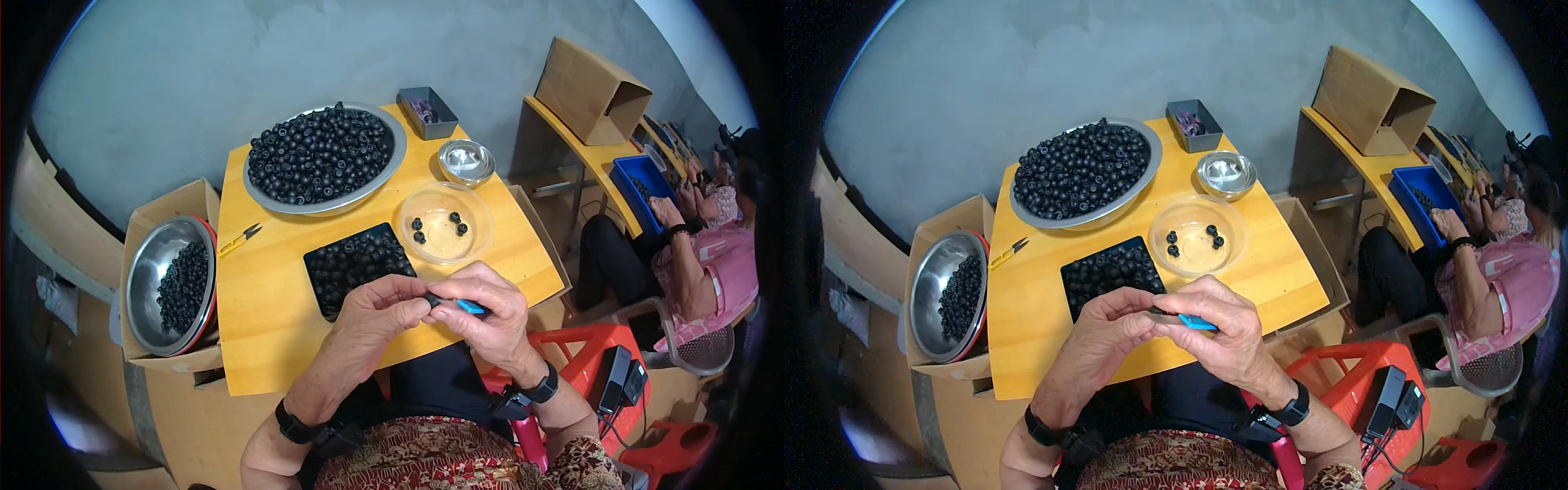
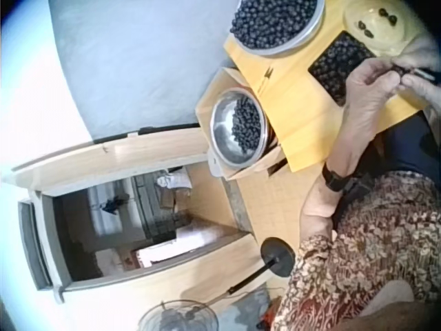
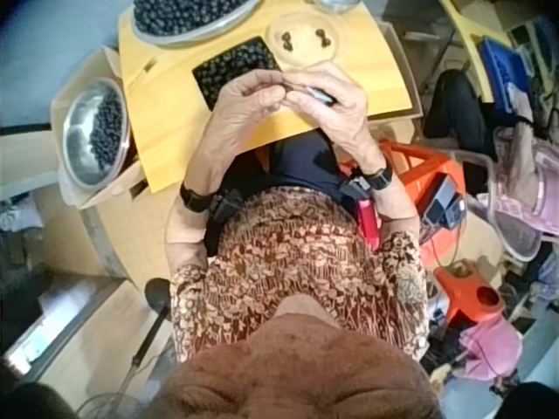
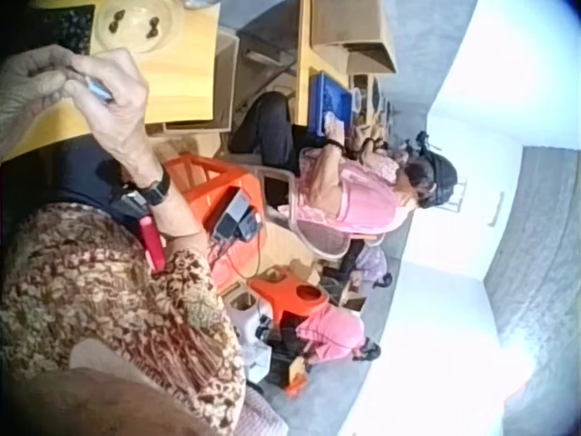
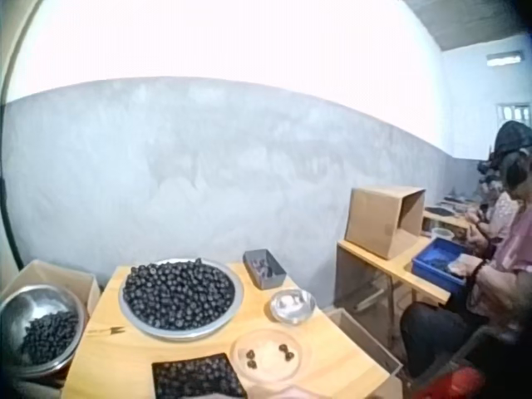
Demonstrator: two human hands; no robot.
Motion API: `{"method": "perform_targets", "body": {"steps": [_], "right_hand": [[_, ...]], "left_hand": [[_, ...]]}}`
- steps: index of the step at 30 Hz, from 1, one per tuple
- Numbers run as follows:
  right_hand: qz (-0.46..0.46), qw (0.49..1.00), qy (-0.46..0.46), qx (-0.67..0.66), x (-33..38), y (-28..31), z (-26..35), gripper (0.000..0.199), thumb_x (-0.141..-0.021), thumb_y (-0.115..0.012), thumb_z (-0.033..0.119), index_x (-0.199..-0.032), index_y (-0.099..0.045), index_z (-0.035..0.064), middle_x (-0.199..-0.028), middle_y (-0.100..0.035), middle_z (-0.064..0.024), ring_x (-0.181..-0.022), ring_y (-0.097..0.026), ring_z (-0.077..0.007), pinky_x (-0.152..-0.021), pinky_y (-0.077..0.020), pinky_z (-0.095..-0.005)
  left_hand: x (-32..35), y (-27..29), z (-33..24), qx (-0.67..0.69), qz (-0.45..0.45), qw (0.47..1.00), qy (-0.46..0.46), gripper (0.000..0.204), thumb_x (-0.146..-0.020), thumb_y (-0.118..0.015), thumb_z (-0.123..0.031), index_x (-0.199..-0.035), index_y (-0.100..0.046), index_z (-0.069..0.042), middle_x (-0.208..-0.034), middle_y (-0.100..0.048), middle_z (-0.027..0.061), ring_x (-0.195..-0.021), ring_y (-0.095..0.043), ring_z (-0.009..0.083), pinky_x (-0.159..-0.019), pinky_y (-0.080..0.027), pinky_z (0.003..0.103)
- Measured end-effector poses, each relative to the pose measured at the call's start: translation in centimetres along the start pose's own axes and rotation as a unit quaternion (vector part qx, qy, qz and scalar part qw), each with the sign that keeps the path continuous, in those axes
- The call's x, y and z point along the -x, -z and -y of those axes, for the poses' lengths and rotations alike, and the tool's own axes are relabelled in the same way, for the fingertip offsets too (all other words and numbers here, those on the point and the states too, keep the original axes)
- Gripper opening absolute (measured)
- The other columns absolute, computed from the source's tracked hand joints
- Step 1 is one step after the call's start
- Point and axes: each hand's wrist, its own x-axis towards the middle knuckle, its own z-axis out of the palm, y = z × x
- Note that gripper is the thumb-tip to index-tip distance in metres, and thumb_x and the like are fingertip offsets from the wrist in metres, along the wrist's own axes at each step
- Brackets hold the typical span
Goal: Manually trimming or deflashing small black rubber or plastic industrial components using a scraper tool.
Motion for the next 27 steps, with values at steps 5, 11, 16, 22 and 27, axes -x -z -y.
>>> {"method": "perform_targets", "body": {"steps": [5, 11, 16, 22, 27], "right_hand": [[-0.034, 0.995, 0.056, 0.074, 0.7, 0.0, 0.4, 0.041, -0.072, -0.078, 0.002, -0.111, -0.07, 0.0031, -0.094, -0.066, -0.0107, -0.082, -0.067, -0.0212, -0.072, -0.0544, -0.0313], [-0.005, 0.973, 0.135, 0.188, 0.6, 0.6, 0.5, 0.041, -0.069, -0.076, 0.0, -0.109, -0.071, 0.0038, -0.094, -0.066, -0.0113, -0.079, -0.066, -0.0259, -0.067, -0.0543, -0.0329], [-0.022, 0.972, 0.146, 0.181, 0.9, 0.9, 0.7, 0.036, -0.072, -0.074, 0.003, -0.108, -0.07, 0.0027, -0.093, -0.066, -0.011, -0.078, -0.065, -0.0268, -0.066, -0.0541, -0.035], [0.0, 0.964, 0.155, 0.216, 0.6, 0.4, 1.0, 0.039, -0.076, -0.073, 0.011, -0.113, -0.064, 0.0018, -0.095, -0.062, -0.0112, -0.089, -0.064, -0.0274, -0.073, -0.055, -0.0356], [0.002, 0.962, 0.149, 0.23, 1.9, 1.6, 1.3, 0.041, -0.075, -0.074, 0.011, -0.113, -0.065, 0.0021, -0.095, -0.062, -0.0112, -0.088, -0.065, -0.0273, -0.073, -0.0551, -0.0361]], "left_hand": [[0.3, -0.7, 1.0, 0.025, 0.005, 1.0, -0.015, 0.023, -0.089, -0.07, -0.007, -0.111, -0.064, -0.004, -0.101, -0.067, 0.004, -0.095, -0.062, 0.0117, -0.087, -0.051, 0.027], [0.4, -1.4, 1.4, 0.068, 0.008, 0.997, -0.02, 0.021, -0.091, -0.068, -0.009, -0.111, -0.064, -0.003, -0.102, -0.066, 0.005, -0.097, -0.064, 0.0141, -0.089, -0.053, 0.031], [0.3, -2.2, -0.1, -0.002, 0.033, 0.999, 0.018, 0.024, -0.091, -0.066, -0.009, -0.113, -0.063, 0.001, -0.107, -0.066, 0.0085, -0.098, -0.064, 0.0153, -0.089, -0.051, 0.029], [1.0, -1.3, 0.2, -0.038, -0.048, 0.998, 0.022, 0.02, -0.094, -0.061, -0.008, -0.11, -0.063, 0.003, -0.101, -0.066, 0.0084, -0.093, -0.064, 0.017, -0.085, -0.053, 0.032], [1.0, -2.6, 0.3, -0.029, -0.034, 0.998, 0.043, 0.02, -0.094, -0.062, -0.011, -0.109, -0.063, 0.003, -0.101, -0.066, 0.0081, -0.093, -0.065, 0.0176, -0.086, -0.054, 0.033]]}}
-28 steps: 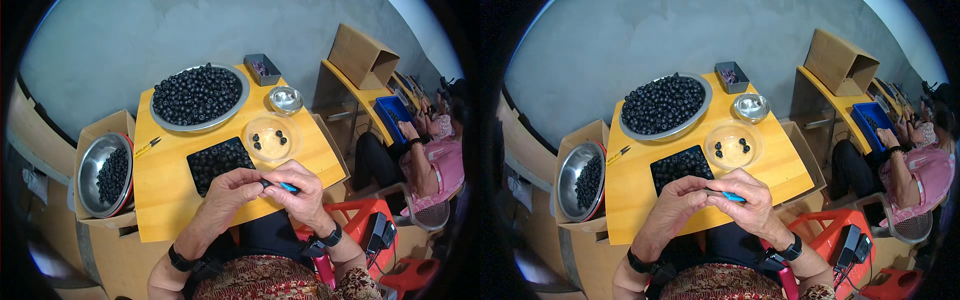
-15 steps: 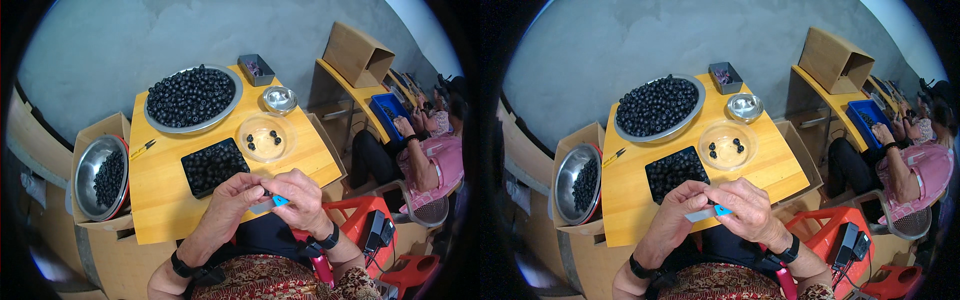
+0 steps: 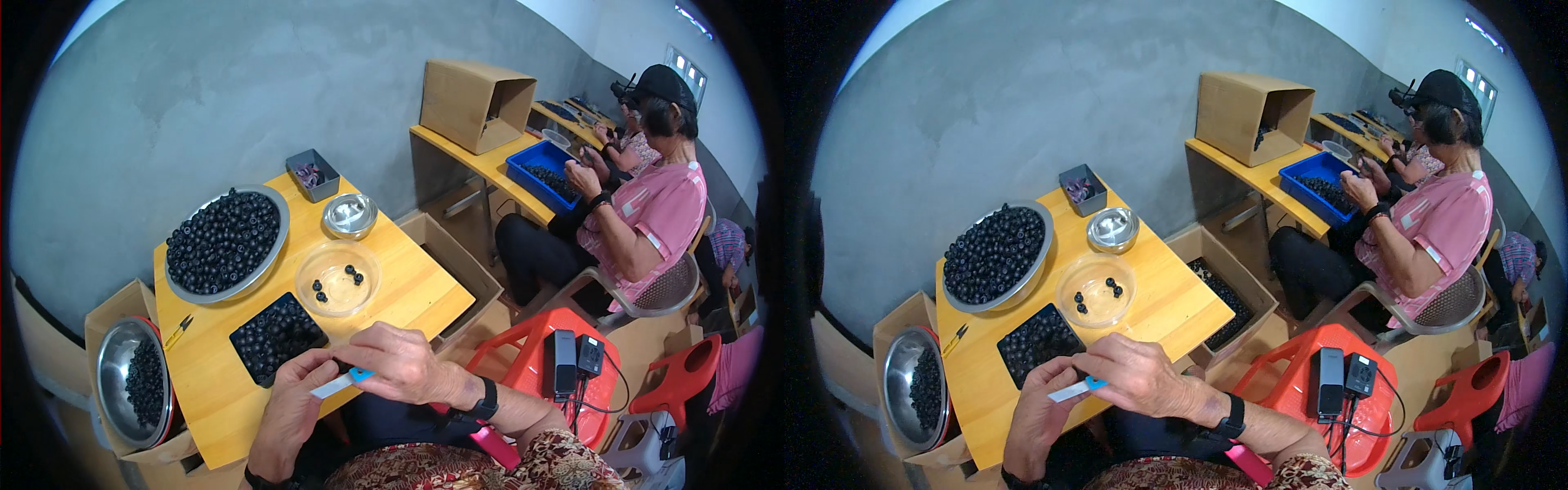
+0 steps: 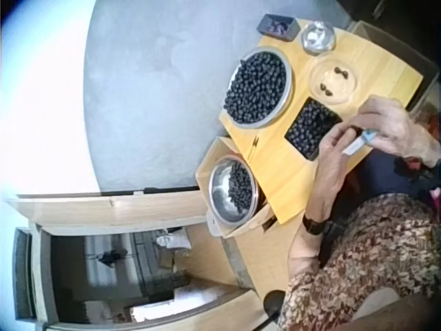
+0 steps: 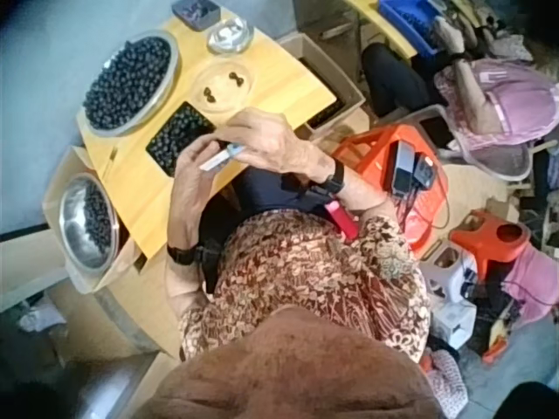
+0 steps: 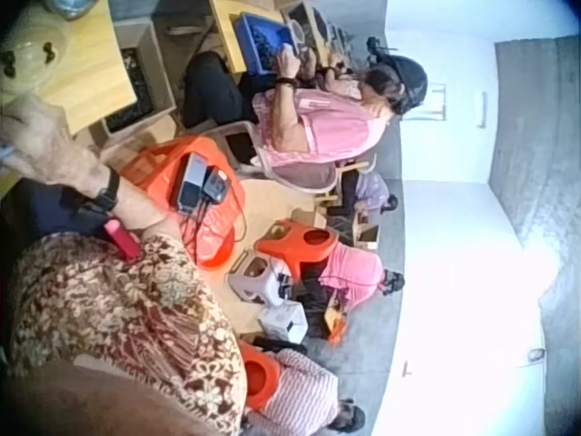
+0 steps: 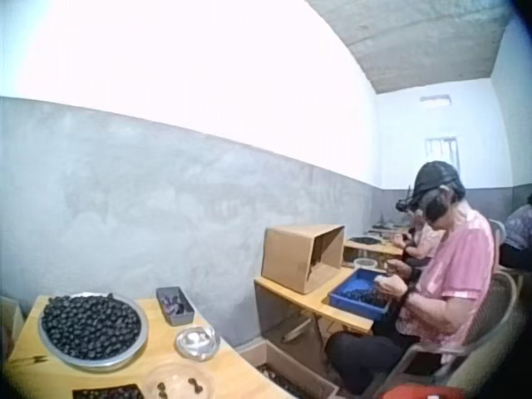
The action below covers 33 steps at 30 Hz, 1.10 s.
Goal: Manually trimming or deflashing small black rubber or plastic industrial components using a scraper tool.
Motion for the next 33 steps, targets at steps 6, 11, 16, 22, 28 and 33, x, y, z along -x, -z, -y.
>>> {"method": "perform_targets", "body": {"steps": [6, 11, 16, 22, 28, 33], "right_hand": [[-0.002, 1.0, -0.01, 0.002, -0.3, -0.1, -0.1, 0.042, -0.072, -0.074, 0.009, -0.112, -0.064, 0.0016, -0.096, -0.063, -0.0117, -0.088, -0.065, -0.0276, -0.073, -0.0556, -0.0366], [-0.004, 1.0, -0.017, -0.002, -0.6, -0.2, -0.1, 0.042, -0.071, -0.074, 0.008, -0.111, -0.064, 0.0011, -0.095, -0.064, -0.0117, -0.087, -0.065, -0.028, -0.072, -0.0556, -0.037], [-0.043, 0.999, 0.012, -0.027, -0.9, -0.7, -1.0, 0.037, -0.072, -0.074, 0.007, -0.108, -0.065, 0.0008, -0.091, -0.065, -0.013, -0.082, -0.066, -0.0293, -0.07, -0.0554, -0.0375], [-0.036, 0.996, -0.021, -0.074, -0.6, 0.0, -0.9, 0.038, -0.071, -0.074, 0.002, -0.108, -0.067, 0.0021, -0.092, -0.066, -0.0117, -0.08, -0.066, -0.0275, -0.067, -0.054, -0.036], [-0.036, 0.998, -0.003, -0.051, -1.0, -0.5, -0.5, 0.043, -0.064, -0.076, -0.001, -0.105, -0.068, 0.0013, -0.093, -0.066, -0.0106, -0.078, -0.066, -0.0255, -0.065, -0.0537, -0.0341], [-0.018, 1.0, 0.003, -0.021, -0.7, -0.2, -0.3, 0.041, -0.063, -0.078, 0.001, -0.102, -0.068, 0.0005, -0.091, -0.067, -0.011, -0.075, -0.066, -0.0246, -0.062, -0.0532, -0.0323]], "left_hand": [[-0.5, 0.4, 0.7, -0.031, 0.008, 0.999, -0.033, 0.02, -0.096, -0.061, -0.014, -0.107, -0.063, 0.002, -0.1, -0.065, 0.0071, -0.092, -0.065, 0.0157, -0.086, -0.053, 0.032], [-0.7, 0.4, 0.6, -0.039, 0.003, 0.999, -0.032, 0.019, -0.097, -0.059, -0.016, -0.106, -0.062, 0.001, -0.101, -0.065, 0.0069, -0.093, -0.064, 0.0154, -0.086, -0.053, 0.031], [-0.5, 0.2, 0.0, -0.047, -0.012, 0.999, -0.024, 0.017, -0.097, -0.057, -0.011, -0.107, -0.062, 0.002, -0.103, -0.065, 0.0075, -0.096, -0.064, 0.0157, -0.088, -0.052, 0.032], [-0.6, -0.1, 0.6, -0.074, 0.004, 0.996, -0.056, 0.021, -0.092, -0.067, -0.014, -0.111, -0.067, -0.004, -0.097, -0.068, 0.0027, -0.088, -0.062, 0.0084, -0.074, -0.05, 0.022], [0.2, 0.4, 0.0, -0.076, 0.007, 0.996, -0.049, 0.02, -0.091, -0.068, -0.01, -0.109, -0.067, -0.001, -0.098, -0.069, 0.0038, -0.089, -0.065, 0.0114, -0.082, -0.052, 0.026], [0.1, 0.8, 0.4, -0.077, 0.041, 0.995, -0.046, 0.023, -0.092, -0.069, -0.017, -0.109, -0.067, -0.003, -0.098, -0.068, 0.0019, -0.091, -0.061, 0.008, -0.082, -0.049, 0.023]]}}
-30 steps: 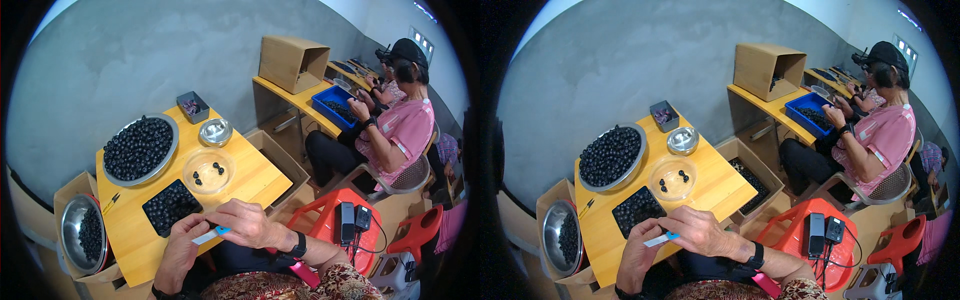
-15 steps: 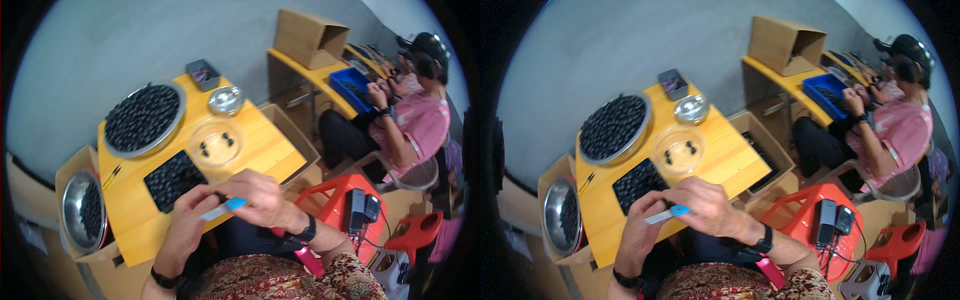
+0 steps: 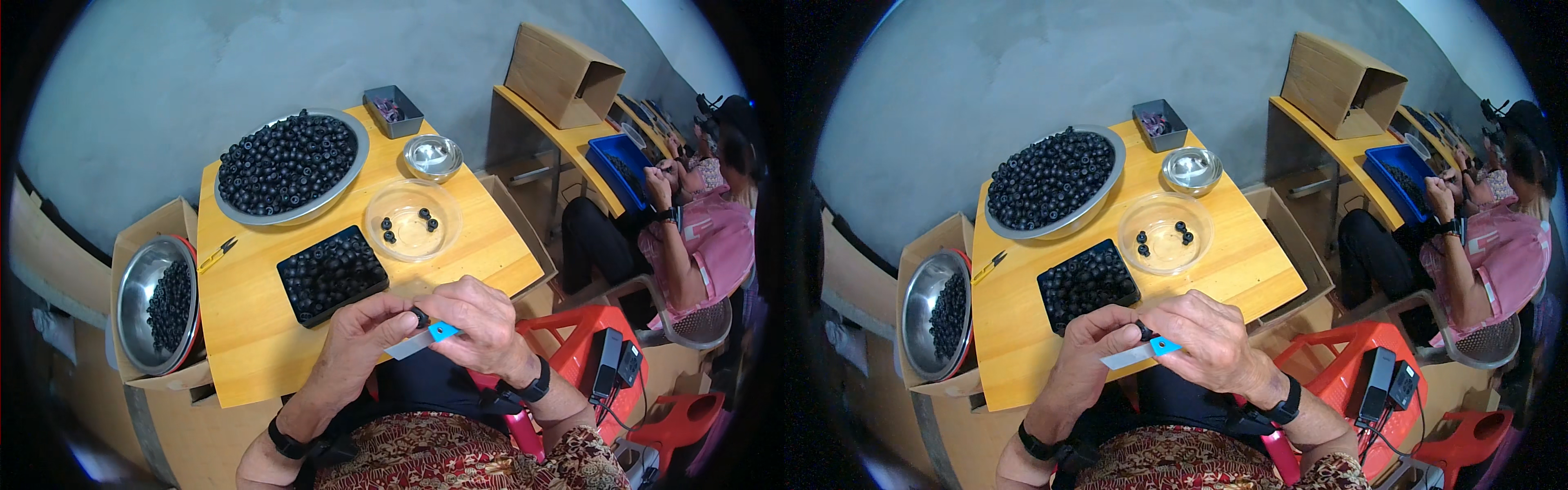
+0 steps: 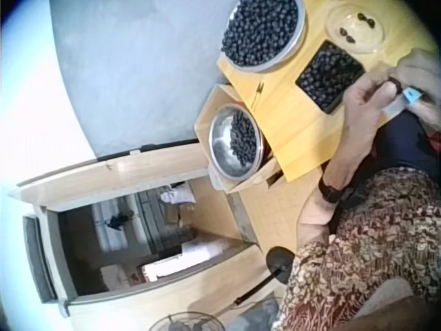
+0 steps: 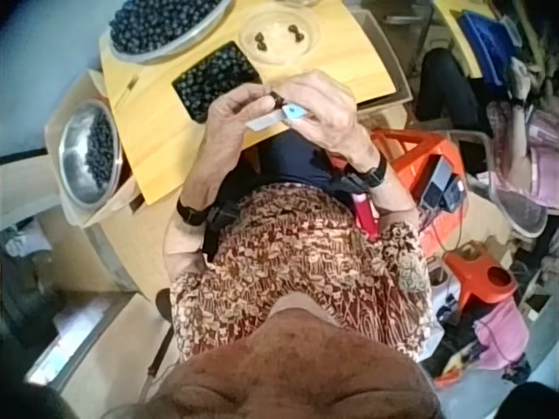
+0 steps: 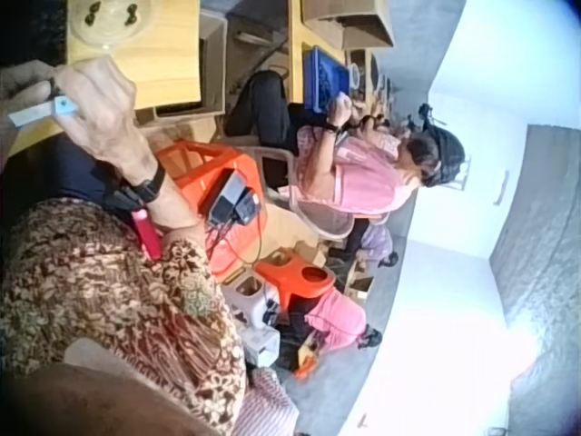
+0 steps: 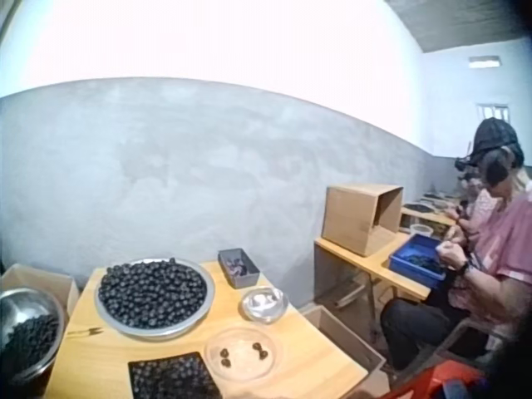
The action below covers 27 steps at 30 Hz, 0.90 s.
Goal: Manually trimming or deflashing small black rubber or plastic industrial components using a scraper tool.
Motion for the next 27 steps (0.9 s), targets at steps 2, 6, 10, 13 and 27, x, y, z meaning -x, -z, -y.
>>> {"method": "perform_targets", "body": {"steps": [2, 6, 10, 13, 27], "right_hand": [[0.0, 1.0, 0.006, 0.01, 0.0, 0.0, 0.0, 0.04, -0.063, -0.079, 0.003, -0.101, -0.068, 0.0004, -0.089, -0.067, -0.0113, -0.074, -0.066, -0.0243, -0.061, -0.053, -0.0318], [-0.035, 0.999, 0.016, 0.012, 0.0, -0.4, -0.1, 0.036, -0.065, -0.082, 0.006, -0.097, -0.069, 0.0011, -0.085, -0.066, -0.0101, -0.069, -0.065, -0.0225, -0.058, -0.0524, -0.0307], [-0.053, 0.998, 0.003, 0.03, 0.4, -0.5, -0.3, 0.033, -0.066, -0.084, 0.008, -0.095, -0.069, 0.0023, -0.081, -0.065, -0.0081, -0.066, -0.065, -0.0205, -0.056, -0.0519, -0.0296], [-0.06, 0.997, 0.011, 0.046, 0.4, -0.1, -0.1, 0.034, -0.066, -0.086, 0.01, -0.095, -0.069, 0.0024, -0.08, -0.065, -0.0084, -0.065, -0.065, -0.02, -0.055, -0.0515, -0.029], [-0.017, 0.993, 0.082, 0.083, 0.8, 0.6, 0.5, 0.038, -0.071, -0.083, 0.011, -0.104, -0.068, -0.0002, -0.082, -0.062, -0.007, -0.062, -0.062, -0.0187, -0.052, -0.0503, -0.0296]], "left_hand": [[0.1, -0.2, -0.3, 0.011, 0.018, 1.0, 0.001, 0.023, -0.095, -0.066, -0.019, -0.109, -0.067, -0.001, -0.098, -0.069, 0.0033, -0.094, -0.063, 0.0094, -0.087, -0.049, 0.024], [-0.1, 0.0, -0.3, 0.019, 0.031, 0.999, 0.0, 0.025, -0.097, -0.062, -0.021, -0.109, -0.067, 0.001, -0.099, -0.07, 0.0058, -0.097, -0.064, 0.0115, -0.093, -0.048, 0.028], [-0.5, -0.1, 0.0, 0.025, 0.029, 0.999, -0.017, 0.025, -0.096, -0.063, -0.019, -0.11, -0.066, 0.001, -0.099, -0.07, 0.0081, -0.092, -0.067, 0.0155, -0.091, -0.052, 0.031], [-0.2, -0.5, 0.1, 0.04, 0.038, 0.998, -0.016, 0.025, -0.096, -0.063, -0.018, -0.11, -0.066, 0.002, -0.1, -0.07, 0.0091, -0.093, -0.067, 0.0164, -0.091, -0.052, 0.032], [-0.2, -0.4, -0.7, 0.031, 0.07, 0.997, 0.021, 0.02, -0.091, -0.068, -0.009, -0.107, -0.067, 0.004, -0.097, -0.071, 0.0109, -0.091, -0.068, 0.0156, -0.087, -0.053, 0.029]]}}
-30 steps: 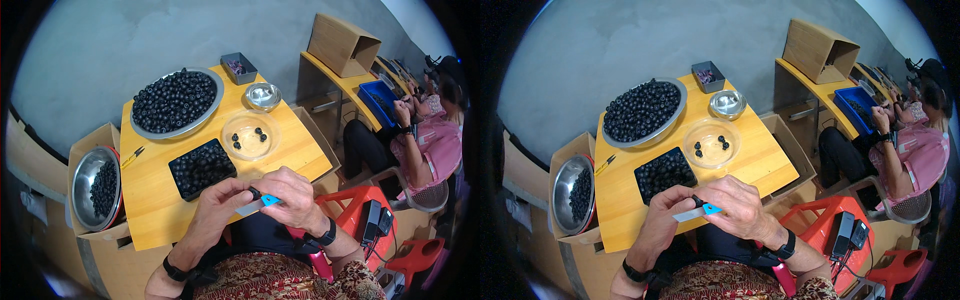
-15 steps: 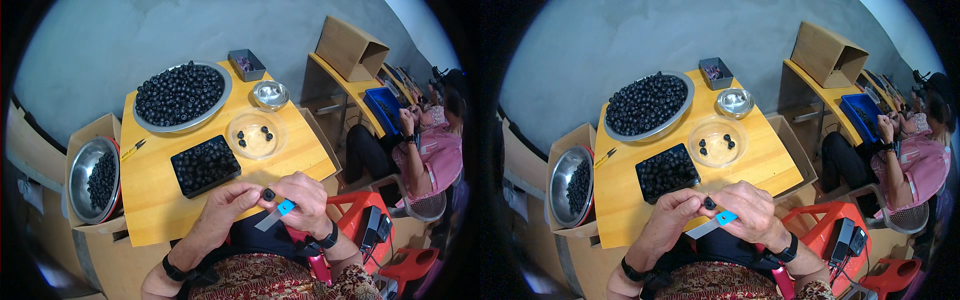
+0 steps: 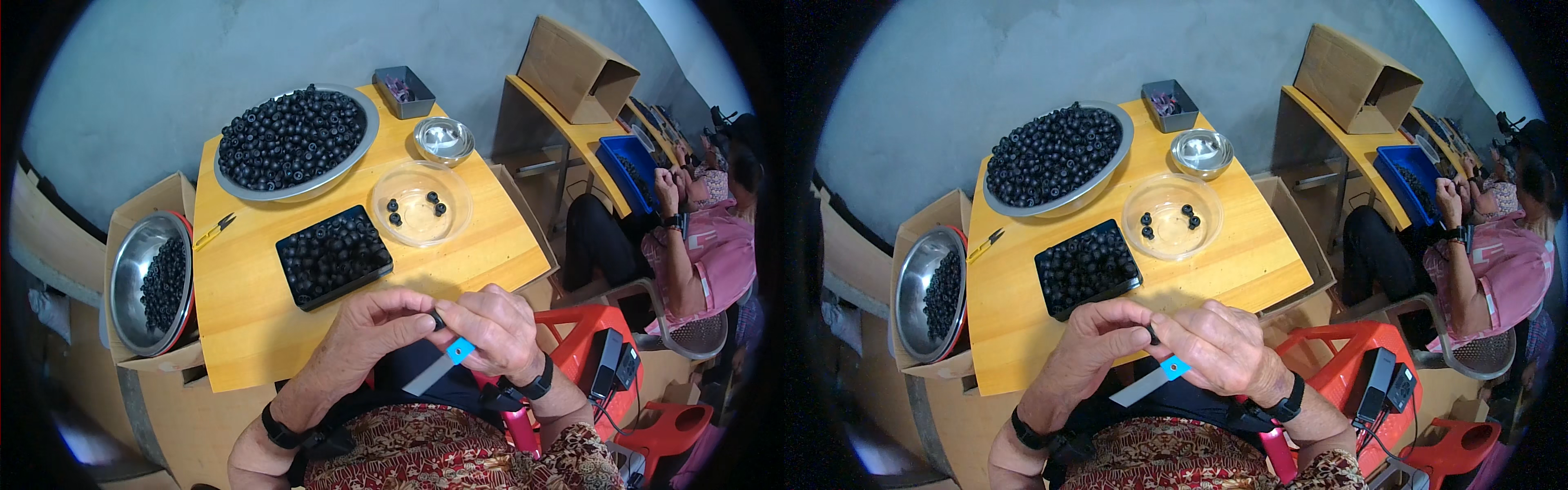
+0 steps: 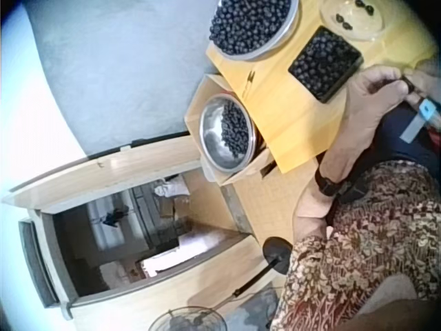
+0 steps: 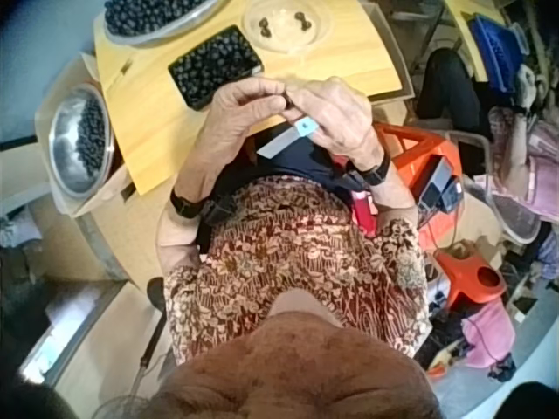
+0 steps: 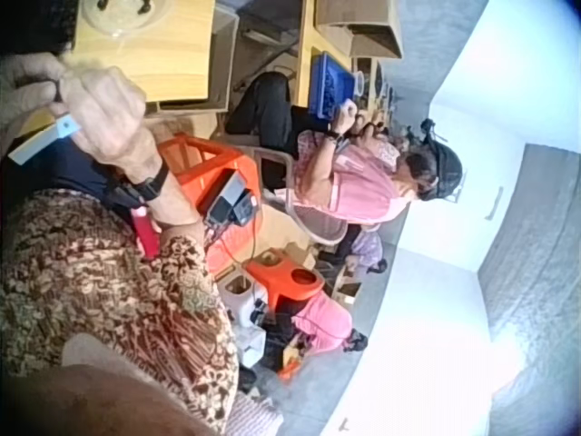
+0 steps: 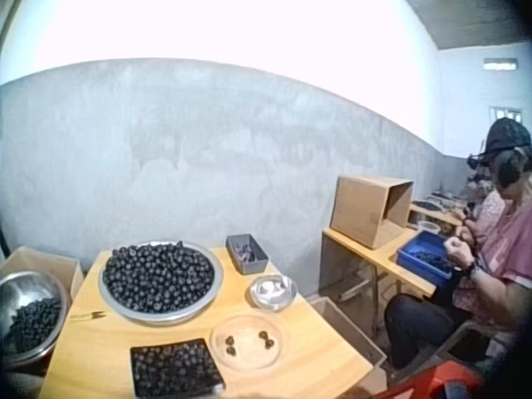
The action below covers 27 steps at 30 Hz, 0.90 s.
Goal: Manually trimming or deflashing small black rubber or plastic industrial components using a scraper tool.
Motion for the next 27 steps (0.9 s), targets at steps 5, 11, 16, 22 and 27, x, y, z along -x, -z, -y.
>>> {"method": "perform_targets", "body": {"steps": [5, 11, 16, 22, 27], "right_hand": [[-0.01, 1.0, 0.002, -0.005, 0.3, 0.0, 0.1, 0.042, -0.069, -0.082, 0.01, -0.107, -0.069, 0.0, -0.084, -0.062, -0.006, -0.062, -0.06, -0.0186, -0.052, -0.0494, -0.0293], [0.033, 0.999, -0.024, 0.002, 0.2, -0.2, 0.2, 0.044, -0.066, -0.079, 0.009, -0.109, -0.071, 0.002, -0.089, -0.064, -0.0068, -0.065, -0.06, -0.0188, -0.056, -0.0494, -0.0294], [0.015, 0.999, -0.035, 0.018, 0.8, -0.5, 0.2, 0.042, -0.068, -0.081, 0.009, -0.108, -0.07, 0.0028, -0.088, -0.063, -0.0069, -0.065, -0.059, -0.0194, -0.054, -0.048, -0.0295], [0.039, 0.998, -0.043, 0.009, 0.1, -0.8, 0.0, 0.042, -0.064, -0.081, 0.007, -0.103, -0.068, 0.0033, -0.089, -0.063, -0.0083, -0.068, -0.06, -0.0219, -0.055, -0.0484, -0.0312], [0.033, 0.997, -0.061, -0.043, -0.4, -1.2, -0.8, 0.042, -0.063, -0.079, 0.004, -0.103, -0.068, 0.003, -0.089, -0.063, -0.0101, -0.07, -0.061, -0.0237, -0.057, -0.0492, -0.0319]], "left_hand": [[0.4, -0.6, -0.6, -0.049, -0.003, 0.999, -0.016, 0.019, -0.092, -0.067, -0.009, -0.106, -0.066, 0.004, -0.097, -0.07, 0.0107, -0.09, -0.068, 0.0152, -0.086, -0.054, 0.028], [0.4, -0.4, -0.1, -0.055, -0.007, 0.998, -0.004, 0.021, -0.093, -0.066, -0.012, -0.108, -0.064, 0.003, -0.099, -0.069, 0.0081, -0.091, -0.066, 0.013, -0.085, -0.053, 0.027], [0.0, -0.1, 1.1, -0.016, 0.001, 1.0, -0.016, 0.029, -0.096, -0.064, -0.017, -0.115, -0.062, 0.005, -0.103, -0.067, 0.007, -0.094, -0.065, 0.0106, -0.086, -0.052, 0.024], [-0.2, 0.4, 1.5, -0.032, -0.017, 0.999, -0.023, 0.029, -0.096, -0.065, -0.022, -0.113, -0.063, 0.001, -0.098, -0.067, 0.0036, -0.09, -0.062, 0.0077, -0.08, -0.051, 0.023], [-0.2, -0.1, -0.4, -0.087, -0.038, 0.995, 0.016, 0.025, -0.094, -0.066, -0.022, -0.111, -0.065, -0.002, -0.094, -0.067, 0.0019, -0.086, -0.061, 0.0065, -0.076, -0.052, 0.022]]}}
